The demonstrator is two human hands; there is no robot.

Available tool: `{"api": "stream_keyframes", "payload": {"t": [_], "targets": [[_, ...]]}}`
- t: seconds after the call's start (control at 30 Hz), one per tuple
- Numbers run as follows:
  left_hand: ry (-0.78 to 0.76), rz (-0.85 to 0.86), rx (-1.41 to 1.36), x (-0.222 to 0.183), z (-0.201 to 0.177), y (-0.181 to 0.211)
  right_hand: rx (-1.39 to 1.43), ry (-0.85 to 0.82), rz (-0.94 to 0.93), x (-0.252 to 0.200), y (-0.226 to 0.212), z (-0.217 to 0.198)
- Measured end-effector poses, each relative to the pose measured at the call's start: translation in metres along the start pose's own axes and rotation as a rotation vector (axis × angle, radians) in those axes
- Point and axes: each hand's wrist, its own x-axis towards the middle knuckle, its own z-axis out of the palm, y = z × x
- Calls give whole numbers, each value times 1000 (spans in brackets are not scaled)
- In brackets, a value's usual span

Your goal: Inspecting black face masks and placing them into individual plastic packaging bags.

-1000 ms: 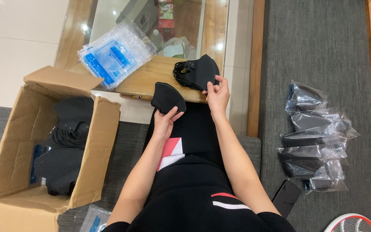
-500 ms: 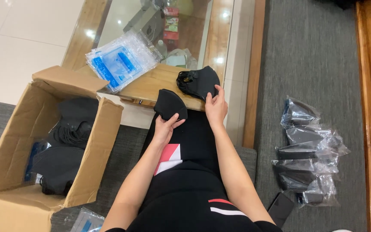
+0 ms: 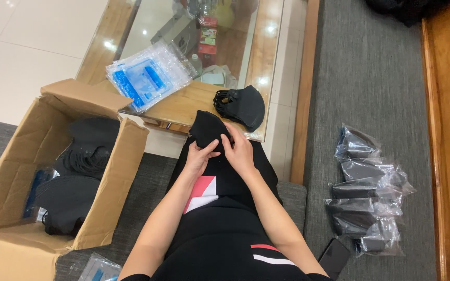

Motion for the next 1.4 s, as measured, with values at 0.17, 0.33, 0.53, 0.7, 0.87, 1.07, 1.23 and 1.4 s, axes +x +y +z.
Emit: {"api": "stream_keyframes", "payload": {"t": [0.17,0.33,0.53,0.7,0.87,1.07,1.23,1.4], "targets": [[-9,-5,46,-7,10,9,59,-45,18,2,-20,-12],[-17,7,125,-9,15,10,85,-74,-57,13,-32,-16],[-18,4,169,-8,13,8,75,-34,-197,20,-23,-7],[-10,23,193,5,1,-8,-92,72,-379,20,-22,-6],[0,42,216,24,-23,-36,-84,118,-414,20,-27,-9],[6,42,257,24,-23,-37,-55,139,-381,19,-23,-6],[27,34,237,23,-19,-33,-42,110,-369,13,-21,-3],[60,51,128,-2,7,1,-20,82,-317,5,-15,1]]}}
